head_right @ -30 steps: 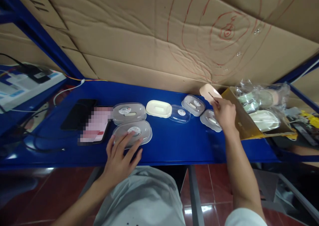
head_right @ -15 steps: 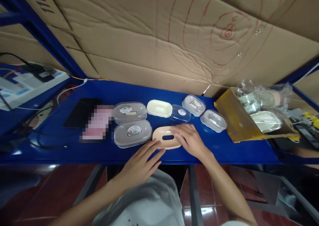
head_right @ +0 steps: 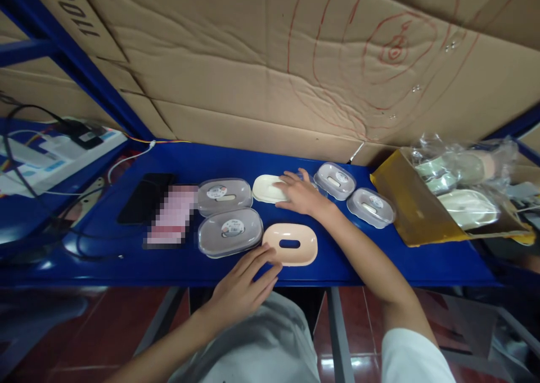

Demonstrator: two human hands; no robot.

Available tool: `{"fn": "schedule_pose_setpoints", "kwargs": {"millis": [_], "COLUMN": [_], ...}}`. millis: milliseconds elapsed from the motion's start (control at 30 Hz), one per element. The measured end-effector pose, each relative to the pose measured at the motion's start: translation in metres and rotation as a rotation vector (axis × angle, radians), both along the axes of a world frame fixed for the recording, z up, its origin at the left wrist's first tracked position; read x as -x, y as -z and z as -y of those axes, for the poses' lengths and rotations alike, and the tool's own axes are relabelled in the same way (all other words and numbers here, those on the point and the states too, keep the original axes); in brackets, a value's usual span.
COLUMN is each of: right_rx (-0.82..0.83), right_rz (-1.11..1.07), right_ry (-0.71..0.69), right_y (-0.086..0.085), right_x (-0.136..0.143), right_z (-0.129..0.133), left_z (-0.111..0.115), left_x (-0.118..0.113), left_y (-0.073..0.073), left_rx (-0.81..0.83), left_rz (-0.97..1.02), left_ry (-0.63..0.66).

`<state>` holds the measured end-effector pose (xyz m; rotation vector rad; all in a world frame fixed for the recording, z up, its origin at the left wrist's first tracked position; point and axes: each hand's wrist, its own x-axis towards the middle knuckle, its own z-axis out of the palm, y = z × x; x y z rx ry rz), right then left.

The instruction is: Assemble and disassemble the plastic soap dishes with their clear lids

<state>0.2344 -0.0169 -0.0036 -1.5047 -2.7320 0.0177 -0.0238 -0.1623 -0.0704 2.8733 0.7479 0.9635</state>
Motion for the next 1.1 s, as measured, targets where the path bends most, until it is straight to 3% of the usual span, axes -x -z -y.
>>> {"fn": "schedule_pose_setpoints", "kwargs": {"millis": [133,333,467,633,800,1100], "right_rx": [-0.05,-0.023,0.021,-0.064,-0.117,-0.06], "right_rz": [-0.029,-0.134,-0.258,-0.412,-0.645,-0.453], "right_ry": [-0.055,-0.001,0.048,0.215,0.272,0.137], "right_y": [0.0,0.014,0.021,0.023,0.018,0.039], "right_x": [-0.009,-0.035,-0.054,-0.08,-0.085,-0.068], "right_z": [0.029,0.113,0.153,0.153,0.147,0.184], "left_z": [0.0,0.007,0.005,-0.011,-0.023,-0.023], "left_x": [0.003,0.011,0.001,-0.029,-0.048,-0.043], "left_y": [0.0,-0.013,-0.022,-0.025,-0.025,-0.022], "left_rx": [0.019,-0.003,0.012,0.019,0.011,0.012], "left_rz": [0.072,0.255,0.309,0.193,0.072,-0.041], "left_ry": [0.022,0.174,0.128,0.047,0.034,0.069]}}
